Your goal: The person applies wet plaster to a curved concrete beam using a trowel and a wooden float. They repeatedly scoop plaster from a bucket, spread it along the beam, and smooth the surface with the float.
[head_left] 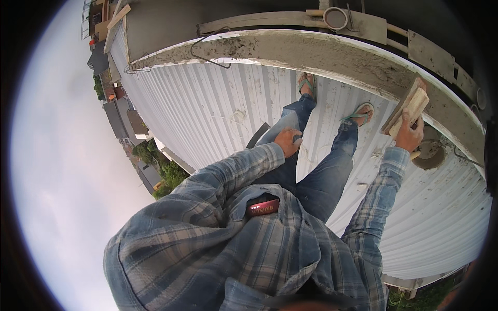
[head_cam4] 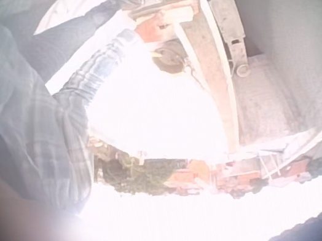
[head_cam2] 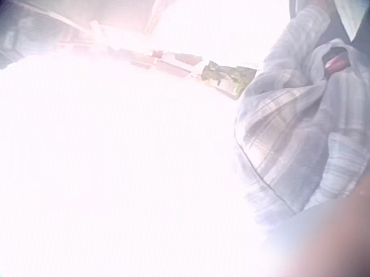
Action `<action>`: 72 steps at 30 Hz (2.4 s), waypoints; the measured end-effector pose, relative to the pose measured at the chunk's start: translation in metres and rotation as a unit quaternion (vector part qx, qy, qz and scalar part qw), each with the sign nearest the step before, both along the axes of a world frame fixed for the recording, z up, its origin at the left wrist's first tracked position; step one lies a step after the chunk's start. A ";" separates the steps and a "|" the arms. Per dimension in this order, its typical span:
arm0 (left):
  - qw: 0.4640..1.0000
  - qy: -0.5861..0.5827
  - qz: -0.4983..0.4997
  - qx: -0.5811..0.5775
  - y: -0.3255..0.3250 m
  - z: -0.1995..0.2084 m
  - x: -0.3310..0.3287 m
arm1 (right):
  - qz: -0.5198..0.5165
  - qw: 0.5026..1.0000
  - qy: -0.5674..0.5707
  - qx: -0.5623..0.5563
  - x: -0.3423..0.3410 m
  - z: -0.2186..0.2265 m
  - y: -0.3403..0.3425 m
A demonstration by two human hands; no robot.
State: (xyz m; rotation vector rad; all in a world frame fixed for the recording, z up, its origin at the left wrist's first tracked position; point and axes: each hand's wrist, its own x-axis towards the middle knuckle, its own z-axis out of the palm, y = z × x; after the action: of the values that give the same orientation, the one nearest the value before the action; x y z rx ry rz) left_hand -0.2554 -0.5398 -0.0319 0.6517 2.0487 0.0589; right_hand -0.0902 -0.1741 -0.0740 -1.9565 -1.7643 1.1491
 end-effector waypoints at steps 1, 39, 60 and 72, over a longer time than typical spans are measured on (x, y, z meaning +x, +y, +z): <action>0.999 0.041 0.010 0.009 -0.001 -0.006 -0.002 | 0.021 1.000 0.011 0.017 -0.012 0.001 0.005; 0.942 0.121 0.044 -0.309 0.018 -0.104 -0.081 | 0.034 0.980 -0.086 0.174 -0.108 -0.007 -0.033; 0.947 0.094 0.071 -0.300 0.006 -0.102 -0.087 | 0.061 0.973 -0.092 0.201 -0.128 -0.012 -0.067; 0.946 0.086 0.072 -0.305 0.004 -0.103 -0.084 | 0.159 0.970 -0.119 0.138 -0.074 0.000 -0.029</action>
State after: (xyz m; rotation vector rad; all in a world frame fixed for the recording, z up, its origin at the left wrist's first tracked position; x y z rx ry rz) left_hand -0.3391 -0.5358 -0.1346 0.1212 2.1202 -0.5454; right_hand -0.1641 -0.2031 -0.0738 -1.7476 -2.2882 0.7204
